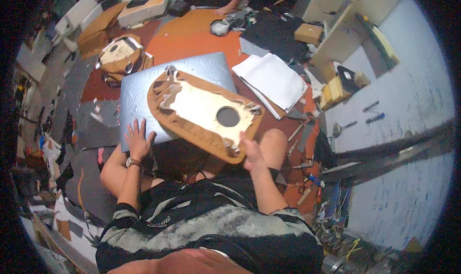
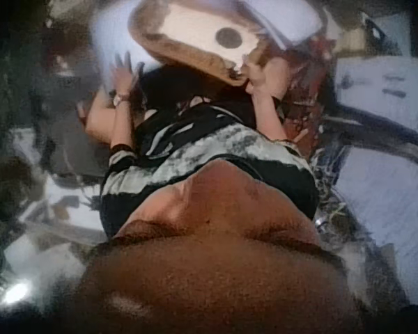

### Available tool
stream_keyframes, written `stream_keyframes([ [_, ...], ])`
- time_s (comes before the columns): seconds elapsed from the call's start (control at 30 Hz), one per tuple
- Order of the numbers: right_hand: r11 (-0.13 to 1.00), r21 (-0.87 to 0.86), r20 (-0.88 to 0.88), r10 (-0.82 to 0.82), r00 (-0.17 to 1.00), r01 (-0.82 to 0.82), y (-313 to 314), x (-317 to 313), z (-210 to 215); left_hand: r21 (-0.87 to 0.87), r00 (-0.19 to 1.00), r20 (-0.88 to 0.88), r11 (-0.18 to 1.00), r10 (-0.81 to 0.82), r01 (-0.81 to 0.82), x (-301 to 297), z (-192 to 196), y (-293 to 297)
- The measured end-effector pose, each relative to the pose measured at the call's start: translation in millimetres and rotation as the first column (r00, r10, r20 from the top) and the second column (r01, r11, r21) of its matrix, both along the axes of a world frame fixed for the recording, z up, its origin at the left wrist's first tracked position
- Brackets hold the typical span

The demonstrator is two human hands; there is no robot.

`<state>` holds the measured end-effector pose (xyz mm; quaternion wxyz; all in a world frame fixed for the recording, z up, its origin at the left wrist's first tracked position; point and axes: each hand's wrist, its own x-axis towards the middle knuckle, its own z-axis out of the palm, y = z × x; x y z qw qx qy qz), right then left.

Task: The person uses a staple gun to attach a light-colored fabric or paper to a wooden frame with a circular cutout. They repeatedly position the material and fire staples along the edges to secure it.

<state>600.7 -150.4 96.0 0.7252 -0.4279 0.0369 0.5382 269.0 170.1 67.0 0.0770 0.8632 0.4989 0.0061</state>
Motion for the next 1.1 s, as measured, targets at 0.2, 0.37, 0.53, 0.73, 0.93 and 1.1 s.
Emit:
stream_keyframes([
  [0.2,0.959,0.037,0.386,-0.274,0.881,0.283,11.6,69.6,54.8,0.135,0.994,0.102,0.99,-0.045,0.03,-3.0,11.4,4.4],
  [0.37,0.946,0.17,0.393,-0.323,0.861,0.277,28.0,147.2,74.6,0.187,0.98,0.195,0.982,-0.045,0.008,-2.3,6.4,1.0],
  [0.53,0.729,-0.54,0.518,-0.106,0.849,0.42,86.9,177.8,36.1,0.184,0.948,0.317,0.983,-0.037,-0.024,-0.3,20.3,7.7],
  [0.73,0.491,-0.733,0.559,0.829,0.005,0.47,192.4,53.9,-27.4,0.167,0.785,0.619,0.979,-0.009,-0.121,7.2,31.3,145.3],
  [0.93,0.513,-0.638,0.522,0.836,-0.168,0.574,215.0,20.6,-22.9,0.454,0.964,0.242,0.891,-0.109,-0.013,9.5,18.7,355.9],
  [1.1,0.56,-0.592,0.547,0.807,-0.221,0.58,213.8,25.1,-25.7,0.467,0.908,-0.302,0.786,-0.29,0.406,27.0,-3.1,473.6],
])
